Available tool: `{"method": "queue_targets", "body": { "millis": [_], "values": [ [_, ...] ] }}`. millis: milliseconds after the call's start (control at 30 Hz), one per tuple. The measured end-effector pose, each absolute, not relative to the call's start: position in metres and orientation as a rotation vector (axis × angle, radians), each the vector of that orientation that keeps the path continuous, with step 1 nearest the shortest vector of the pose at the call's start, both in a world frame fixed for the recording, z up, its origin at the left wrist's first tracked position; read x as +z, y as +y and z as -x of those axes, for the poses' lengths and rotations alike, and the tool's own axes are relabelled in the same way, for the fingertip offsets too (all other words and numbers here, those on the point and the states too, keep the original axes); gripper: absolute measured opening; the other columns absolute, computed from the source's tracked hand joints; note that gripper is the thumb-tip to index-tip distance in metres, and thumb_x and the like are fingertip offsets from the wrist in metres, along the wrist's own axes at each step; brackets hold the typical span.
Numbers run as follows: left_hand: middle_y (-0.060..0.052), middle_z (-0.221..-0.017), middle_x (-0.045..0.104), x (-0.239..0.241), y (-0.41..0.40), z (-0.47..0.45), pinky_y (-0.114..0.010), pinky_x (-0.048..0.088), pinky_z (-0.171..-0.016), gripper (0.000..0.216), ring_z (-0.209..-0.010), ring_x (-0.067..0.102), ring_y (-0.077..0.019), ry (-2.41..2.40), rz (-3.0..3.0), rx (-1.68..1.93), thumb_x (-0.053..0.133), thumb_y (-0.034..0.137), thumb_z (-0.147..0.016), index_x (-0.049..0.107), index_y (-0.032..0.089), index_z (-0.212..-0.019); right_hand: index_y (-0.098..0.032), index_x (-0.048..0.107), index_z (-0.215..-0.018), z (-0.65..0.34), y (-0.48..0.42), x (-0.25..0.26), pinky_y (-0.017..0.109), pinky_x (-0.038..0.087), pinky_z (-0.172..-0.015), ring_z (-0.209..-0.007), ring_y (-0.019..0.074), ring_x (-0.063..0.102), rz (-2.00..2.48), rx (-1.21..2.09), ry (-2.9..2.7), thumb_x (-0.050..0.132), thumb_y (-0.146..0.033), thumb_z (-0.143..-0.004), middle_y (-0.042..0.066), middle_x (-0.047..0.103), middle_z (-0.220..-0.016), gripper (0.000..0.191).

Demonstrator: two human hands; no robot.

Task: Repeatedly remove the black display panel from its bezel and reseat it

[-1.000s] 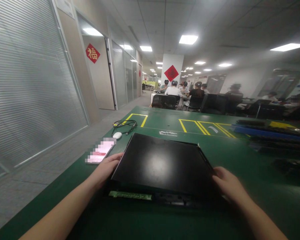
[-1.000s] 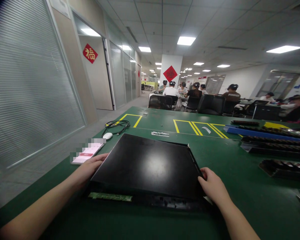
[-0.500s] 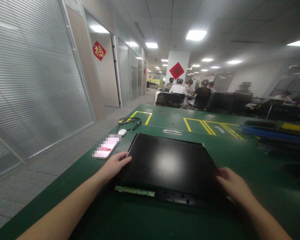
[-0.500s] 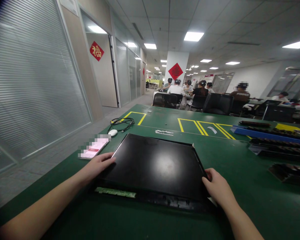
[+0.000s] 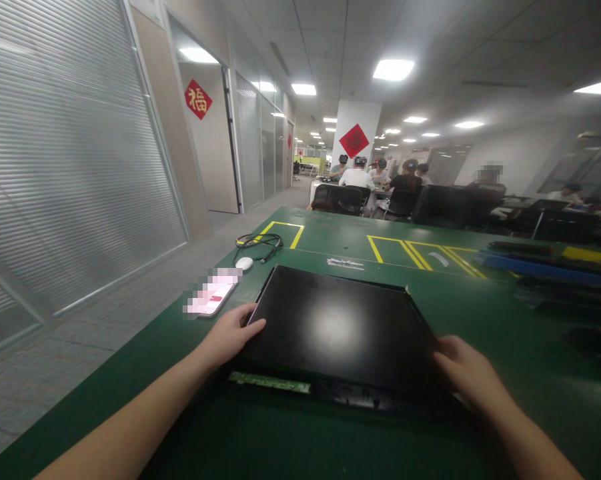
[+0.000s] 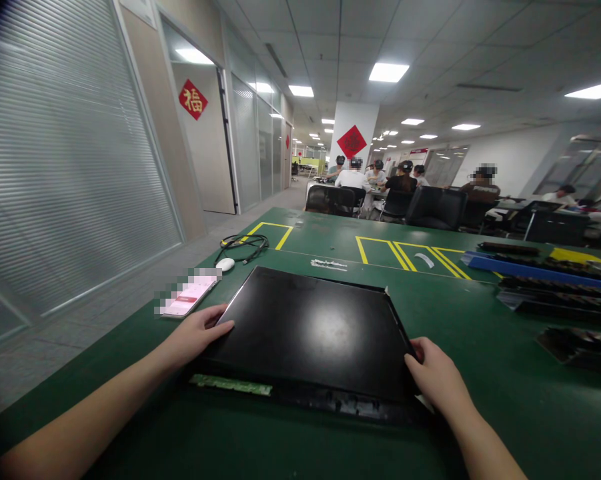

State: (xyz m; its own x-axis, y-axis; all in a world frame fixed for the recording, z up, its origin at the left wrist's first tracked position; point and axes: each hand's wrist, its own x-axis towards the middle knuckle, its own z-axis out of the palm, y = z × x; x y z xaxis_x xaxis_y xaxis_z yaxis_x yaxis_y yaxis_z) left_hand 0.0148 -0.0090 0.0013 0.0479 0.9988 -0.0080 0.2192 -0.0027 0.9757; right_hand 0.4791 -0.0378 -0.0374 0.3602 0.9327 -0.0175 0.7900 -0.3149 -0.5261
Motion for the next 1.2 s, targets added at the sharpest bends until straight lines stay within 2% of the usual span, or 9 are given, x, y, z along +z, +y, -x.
{"method": "queue_targets", "body": {
  "millis": [233,433,567,667,767,900,1067,1200],
  "values": [
    [-0.01,-0.104,0.079,0.001,-0.009,-0.015,-0.044,0.055,-0.09,0.047,-0.102,0.071,-0.0359,1.334,-1.341,1.054,0.082,0.045,-0.062,0.076,0.018,-0.1,-0.017,0.066,-0.105,-0.476,-0.04,-0.035,0.034,0.05,-0.071,-0.084,0.0249,0.068,2.182,0.464,-1.467,0.053,-0.035,-0.076,0.011,0.072,-0.093,0.037],
    [-0.013,-0.126,0.071,0.007,-0.012,-0.015,-0.045,0.049,-0.101,0.053,-0.126,0.057,-0.0396,1.441,-1.296,1.157,0.087,0.043,-0.056,0.075,0.018,-0.101,-0.016,0.064,-0.112,-0.473,-0.041,-0.032,0.033,0.05,-0.074,-0.088,0.0241,0.067,2.193,0.439,-1.445,0.052,-0.032,-0.076,0.01,0.071,-0.097,0.041],
    [-0.013,-0.112,0.077,0.015,-0.016,-0.02,-0.044,0.056,-0.092,0.058,-0.111,0.068,-0.0368,1.185,-1.151,1.079,0.087,0.045,-0.06,0.072,0.018,-0.11,-0.023,0.058,-0.13,-0.474,-0.042,-0.033,0.031,0.048,-0.064,-0.07,0.0205,0.065,2.136,0.473,-1.44,0.051,-0.038,-0.078,0.003,0.069,-0.082,0.054],
    [-0.012,-0.104,0.08,0.019,-0.017,-0.022,-0.043,0.059,-0.087,0.064,-0.1,0.073,-0.0349,1.114,-1.08,1.067,0.088,0.041,-0.06,0.068,0.017,-0.116,-0.024,0.055,-0.135,-0.474,-0.042,-0.034,0.03,0.047,-0.061,-0.062,0.0189,0.062,2.102,0.496,-1.391,0.049,-0.042,-0.08,0.001,0.067,-0.078,0.058],
    [-0.012,-0.101,0.08,0.02,-0.018,-0.023,-0.042,0.06,-0.084,0.07,-0.097,0.075,-0.0341,1.101,-1.044,1.057,0.088,0.039,-0.06,0.064,0.016,-0.122,-0.022,0.054,-0.137,-0.475,-0.041,-0.035,0.031,0.047,-0.06,-0.062,0.0187,0.061,2.09,0.526,-1.35,0.047,-0.046,-0.082,0.002,0.068,-0.082,0.061],
    [-0.013,-0.107,0.079,0.021,-0.019,-0.024,-0.042,0.06,-0.087,0.077,-0.103,0.072,-0.0347,1.101,-1.042,1.096,0.091,0.041,-0.057,0.062,0.015,-0.125,-0.017,0.055,-0.138,-0.475,-0.039,-0.036,0.032,0.05,-0.063,-0.073,0.0214,0.066,2.102,0.551,-1.296,0.048,-0.05,-0.082,0.007,0.071,-0.095,0.065],
    [-0.015,-0.117,0.076,0.023,-0.02,-0.025,-0.042,0.06,-0.088,0.081,-0.105,0.072,-0.0354,1.08,-1.05,1.129,0.091,0.043,-0.057,0.061,0.016,-0.128,-0.016,0.066,-0.124,-0.472,-0.038,-0.034,0.033,0.053,-0.069,-0.089,0.0259,0.069,2.042,0.63,-1.213,0.05,-0.046,-0.082,0.014,0.072,-0.113,0.054],
    [-0.014,-0.117,0.075,0.023,-0.02,-0.026,-0.042,0.06,-0.088,0.083,-0.107,0.071,-0.0367,1.051,-1.064,1.177,0.091,0.042,-0.056,0.062,0.018,-0.13,-0.017,0.063,-0.13,-0.472,-0.039,-0.033,0.034,0.054,-0.068,-0.09,0.0268,0.07,1.995,0.767,-1.076,0.052,-0.048,-0.082,0.014,0.071,-0.116,0.058]
  ]
}}
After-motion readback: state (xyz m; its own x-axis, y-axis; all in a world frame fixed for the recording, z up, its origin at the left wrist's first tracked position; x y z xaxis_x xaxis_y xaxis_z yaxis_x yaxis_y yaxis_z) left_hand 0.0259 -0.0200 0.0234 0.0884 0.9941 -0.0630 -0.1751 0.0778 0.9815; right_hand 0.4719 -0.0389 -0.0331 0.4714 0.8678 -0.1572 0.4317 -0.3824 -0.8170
